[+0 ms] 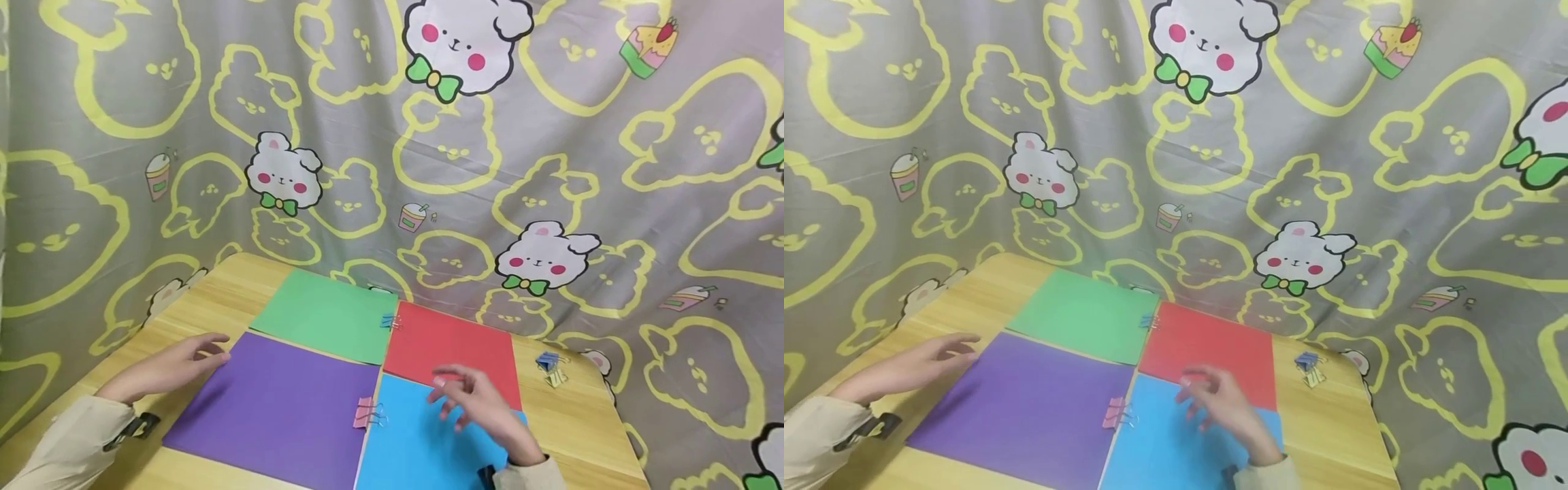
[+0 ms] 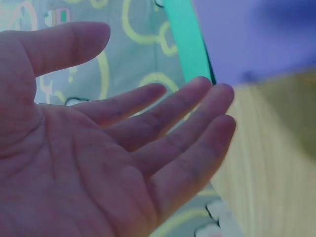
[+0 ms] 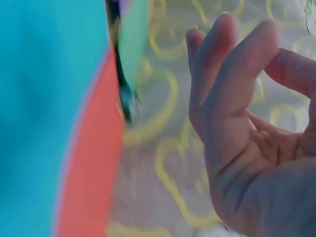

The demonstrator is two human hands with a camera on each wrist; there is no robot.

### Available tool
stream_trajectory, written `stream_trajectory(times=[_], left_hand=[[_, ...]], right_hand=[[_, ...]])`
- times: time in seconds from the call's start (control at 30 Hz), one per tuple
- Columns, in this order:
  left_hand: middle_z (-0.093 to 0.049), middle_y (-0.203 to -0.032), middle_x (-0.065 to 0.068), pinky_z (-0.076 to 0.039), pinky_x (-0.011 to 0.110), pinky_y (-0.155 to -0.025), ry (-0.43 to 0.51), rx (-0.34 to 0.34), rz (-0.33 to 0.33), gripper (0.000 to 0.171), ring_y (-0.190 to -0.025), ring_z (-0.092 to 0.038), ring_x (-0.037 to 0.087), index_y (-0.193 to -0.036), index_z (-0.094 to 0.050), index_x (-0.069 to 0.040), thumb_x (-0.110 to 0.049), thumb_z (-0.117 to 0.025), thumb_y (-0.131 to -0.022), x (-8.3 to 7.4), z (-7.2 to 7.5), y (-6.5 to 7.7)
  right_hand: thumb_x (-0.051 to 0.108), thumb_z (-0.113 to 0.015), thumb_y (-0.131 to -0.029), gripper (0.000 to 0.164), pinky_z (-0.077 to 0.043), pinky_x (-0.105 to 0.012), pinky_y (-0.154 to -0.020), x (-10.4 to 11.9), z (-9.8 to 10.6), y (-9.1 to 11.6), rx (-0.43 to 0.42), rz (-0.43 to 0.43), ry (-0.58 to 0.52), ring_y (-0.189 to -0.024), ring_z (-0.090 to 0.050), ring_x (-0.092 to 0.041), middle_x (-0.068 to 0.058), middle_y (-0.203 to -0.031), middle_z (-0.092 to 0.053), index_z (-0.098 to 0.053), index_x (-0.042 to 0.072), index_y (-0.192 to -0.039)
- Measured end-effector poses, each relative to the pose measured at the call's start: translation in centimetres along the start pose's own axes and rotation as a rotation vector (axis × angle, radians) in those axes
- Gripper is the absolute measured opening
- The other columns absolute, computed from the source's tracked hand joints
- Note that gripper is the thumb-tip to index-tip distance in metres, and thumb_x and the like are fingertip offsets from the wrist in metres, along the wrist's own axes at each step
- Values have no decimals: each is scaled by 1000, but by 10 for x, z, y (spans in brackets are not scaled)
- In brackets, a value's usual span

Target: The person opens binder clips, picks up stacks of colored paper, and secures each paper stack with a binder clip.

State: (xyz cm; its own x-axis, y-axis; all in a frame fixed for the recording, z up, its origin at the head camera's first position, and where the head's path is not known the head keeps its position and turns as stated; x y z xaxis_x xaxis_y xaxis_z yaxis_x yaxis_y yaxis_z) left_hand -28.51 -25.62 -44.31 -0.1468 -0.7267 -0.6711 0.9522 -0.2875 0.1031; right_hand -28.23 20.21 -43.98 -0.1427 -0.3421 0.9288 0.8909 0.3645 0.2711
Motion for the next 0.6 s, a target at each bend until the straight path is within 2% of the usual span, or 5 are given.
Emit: stream_trajectory(times=[0.17,0.33,0.43,0.5,0.6], left_hand=[[-61,-129,24,-53,54,-94,35,-10,-67,55,-116,-61,39,-139,-48,3,-35,-55,-101,-32,-11,-24],[-62,-130,22,-54,50,-96,70,20,-189,47,-117,-62,36,-137,-52,0,-31,-54,-101,-84,-34,-57],[-63,-130,16,-54,46,-96,108,87,-228,43,-119,-62,32,-138,-53,-6,-29,-53,-102,-114,-56,-81],[-64,-129,11,-54,43,-96,130,133,-230,41,-118,-62,28,-138,-54,-10,-29,-53,-102,-132,-73,-97],[-65,-128,11,-54,42,-95,147,190,-239,38,-114,-64,26,-137,-56,-12,-28,-52,-102,-156,-98,-123]], right_hand=[[43,-61,-96,54,-58,-30,-57,1,72,1,-273,39,62,-79,-70,-26,-15,-104,-74,-52,7,-136],[46,-55,-99,57,-60,-27,-68,-15,141,13,-523,35,184,-79,-67,-7,-14,-108,-74,-51,4,-137],[46,-51,-100,59,-57,-21,-69,-31,175,21,-649,0,311,-79,-62,3,-19,-115,-70,-52,0,-136],[45,-50,-100,58,-54,-20,-69,-44,192,25,-709,-39,381,-85,-62,-3,-24,-121,-66,-53,-2,-134],[44,-47,-101,60,-54,-30,-79,-64,207,26,-722,-120,449,-102,-63,-25,-30,-130,-57,-52,-6,-134]])
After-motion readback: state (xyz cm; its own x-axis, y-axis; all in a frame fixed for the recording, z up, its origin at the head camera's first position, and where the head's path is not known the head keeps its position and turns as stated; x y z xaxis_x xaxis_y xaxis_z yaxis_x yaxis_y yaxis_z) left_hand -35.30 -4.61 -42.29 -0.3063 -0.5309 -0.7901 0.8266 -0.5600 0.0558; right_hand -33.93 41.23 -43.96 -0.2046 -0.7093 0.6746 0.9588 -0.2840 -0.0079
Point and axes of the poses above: each hand's wrist, its own y-axis away from the middle knuckle, its own z-axis out of the back of the hand, x = y × z, the point moved 9 cm from there along -y, towards the middle knuckle
